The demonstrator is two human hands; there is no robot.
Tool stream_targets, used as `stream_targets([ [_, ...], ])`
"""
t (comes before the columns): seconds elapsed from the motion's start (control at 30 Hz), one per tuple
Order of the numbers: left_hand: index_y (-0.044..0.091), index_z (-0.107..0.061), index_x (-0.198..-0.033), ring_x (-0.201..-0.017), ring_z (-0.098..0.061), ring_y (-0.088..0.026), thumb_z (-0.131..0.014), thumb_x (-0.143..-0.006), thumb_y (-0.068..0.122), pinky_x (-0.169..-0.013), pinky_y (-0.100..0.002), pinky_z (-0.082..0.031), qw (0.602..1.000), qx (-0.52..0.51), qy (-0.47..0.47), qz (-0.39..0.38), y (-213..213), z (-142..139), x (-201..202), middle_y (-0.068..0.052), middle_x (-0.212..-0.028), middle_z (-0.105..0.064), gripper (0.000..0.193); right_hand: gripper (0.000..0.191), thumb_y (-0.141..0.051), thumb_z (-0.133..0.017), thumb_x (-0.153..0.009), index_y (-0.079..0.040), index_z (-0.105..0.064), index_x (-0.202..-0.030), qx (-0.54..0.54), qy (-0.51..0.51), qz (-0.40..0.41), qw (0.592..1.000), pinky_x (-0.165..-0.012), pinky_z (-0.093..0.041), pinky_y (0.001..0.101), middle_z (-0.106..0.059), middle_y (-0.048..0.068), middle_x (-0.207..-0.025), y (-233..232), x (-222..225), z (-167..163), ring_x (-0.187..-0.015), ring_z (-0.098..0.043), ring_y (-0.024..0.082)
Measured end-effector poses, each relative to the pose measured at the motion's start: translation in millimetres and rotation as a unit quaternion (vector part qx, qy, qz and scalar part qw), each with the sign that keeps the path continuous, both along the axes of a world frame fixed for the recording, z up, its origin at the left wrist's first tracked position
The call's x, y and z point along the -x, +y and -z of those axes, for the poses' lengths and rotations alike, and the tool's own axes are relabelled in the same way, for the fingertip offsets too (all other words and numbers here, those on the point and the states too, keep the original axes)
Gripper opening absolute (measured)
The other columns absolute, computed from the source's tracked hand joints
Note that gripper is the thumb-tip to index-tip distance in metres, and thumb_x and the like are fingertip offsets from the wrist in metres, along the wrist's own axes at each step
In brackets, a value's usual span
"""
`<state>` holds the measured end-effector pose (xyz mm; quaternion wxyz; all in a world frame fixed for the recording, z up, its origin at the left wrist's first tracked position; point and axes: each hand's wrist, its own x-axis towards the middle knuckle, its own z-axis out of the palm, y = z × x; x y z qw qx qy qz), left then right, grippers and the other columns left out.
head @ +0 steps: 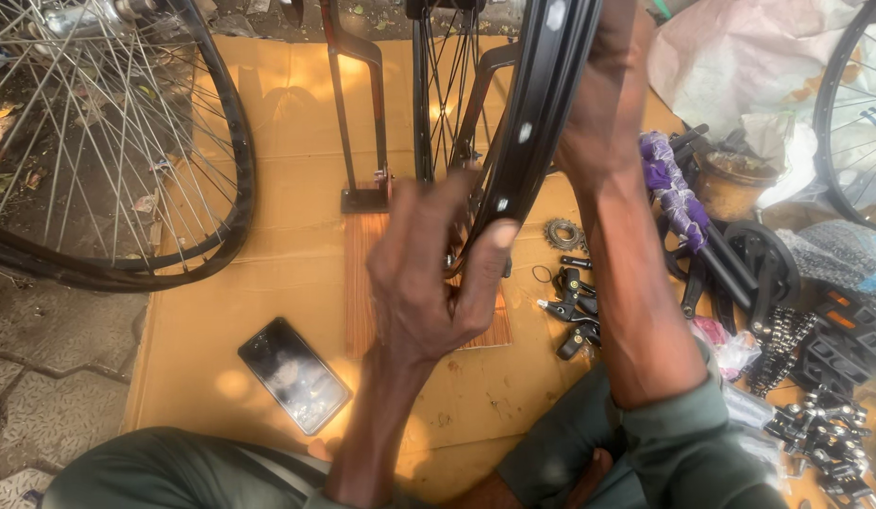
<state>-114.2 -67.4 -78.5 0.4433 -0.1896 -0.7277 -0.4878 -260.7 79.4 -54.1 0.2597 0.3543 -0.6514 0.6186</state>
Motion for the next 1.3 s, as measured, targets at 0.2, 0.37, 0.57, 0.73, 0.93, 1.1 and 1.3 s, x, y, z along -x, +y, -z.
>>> stream_targets([
  [0.2,-0.001,-0.065,-0.112,-0.067,-0.059,-0.021,-0.062,-0.108,0.011,-0.056,-0.033,-0.045,0.999,0.037,-0.023,-0.020,4,18,1,-0.008,-0.081,-0.057,0.012,0.044,-0.041,-0.050,-0.116,-0.005,-0.067,-0.096,0.054,-0.040,-0.136,0.988,-0.047,-0.039,0.0216,-0.071,0.007,-0.082,-5,11,-20,-0.055,-0.054,0.007],
  [0.37,-0.002,-0.065,-0.107,-0.065,-0.059,-0.020,-0.062,-0.106,0.010,-0.058,-0.035,-0.046,0.999,0.021,-0.025,-0.012,-2,21,-3,-0.008,-0.080,-0.058,0.011,0.047,-0.043,-0.059,-0.116,0.001,-0.065,-0.101,0.039,0.015,-0.079,0.996,-0.058,-0.051,0.0275,-0.068,0.009,-0.084,-8,15,-11,-0.068,-0.063,0.016],
  [0.57,0.000,-0.063,-0.099,-0.065,-0.058,-0.020,-0.062,-0.107,0.009,-0.058,-0.036,-0.045,0.999,0.017,-0.027,0.009,-5,19,-4,-0.009,-0.080,-0.057,0.012,0.029,-0.030,-0.071,-0.105,-0.003,-0.062,-0.099,0.095,0.116,0.053,0.987,-0.064,-0.052,0.0274,-0.065,0.004,-0.085,-21,7,3,-0.074,-0.063,0.014],
  [0.73,0.000,-0.062,-0.093,-0.061,-0.060,-0.017,-0.063,-0.106,0.008,-0.053,-0.033,-0.045,0.998,0.017,-0.051,0.034,-8,16,-2,-0.008,-0.077,-0.058,0.015,0.023,-0.016,-0.080,-0.097,-0.006,-0.059,-0.096,0.107,0.247,0.207,0.940,-0.068,-0.049,0.0264,-0.061,0.000,-0.086,-29,14,-2,-0.078,-0.061,0.010],
  [0.93,0.000,-0.062,-0.096,-0.065,-0.061,-0.019,-0.061,-0.106,0.007,-0.057,-0.033,-0.047,0.998,0.026,-0.035,0.037,-13,12,-11,-0.008,-0.080,-0.059,0.012,0.014,-0.007,-0.078,-0.097,-0.008,-0.065,-0.101,-0.034,0.116,-0.010,0.993,-0.068,-0.053,0.0244,-0.066,-0.002,-0.090,-6,-6,-28,-0.079,-0.065,0.008],
  [1.1,-0.001,-0.061,-0.094,-0.062,-0.059,-0.019,-0.062,-0.104,0.006,-0.054,-0.034,-0.046,0.998,0.029,-0.044,0.031,-8,12,-9,-0.008,-0.077,-0.057,0.012,0.005,-0.008,-0.073,-0.105,-0.008,-0.068,-0.103,-0.086,0.033,-0.074,0.993,-0.062,-0.056,0.0240,-0.070,0.000,-0.090,12,-18,-47,-0.071,-0.069,0.009],
  [1.3,0.000,-0.062,-0.099,-0.065,-0.060,-0.016,-0.064,-0.108,0.010,-0.058,-0.032,-0.046,0.998,0.012,-0.045,0.031,-5,5,-9,-0.007,-0.081,-0.058,0.013,0.013,-0.005,-0.074,-0.117,-0.003,-0.065,-0.108,-0.001,0.099,-0.136,0.986,-0.070,-0.059,0.0296,-0.069,0.005,-0.094,1,-14,-28,-0.077,-0.068,0.016],
])
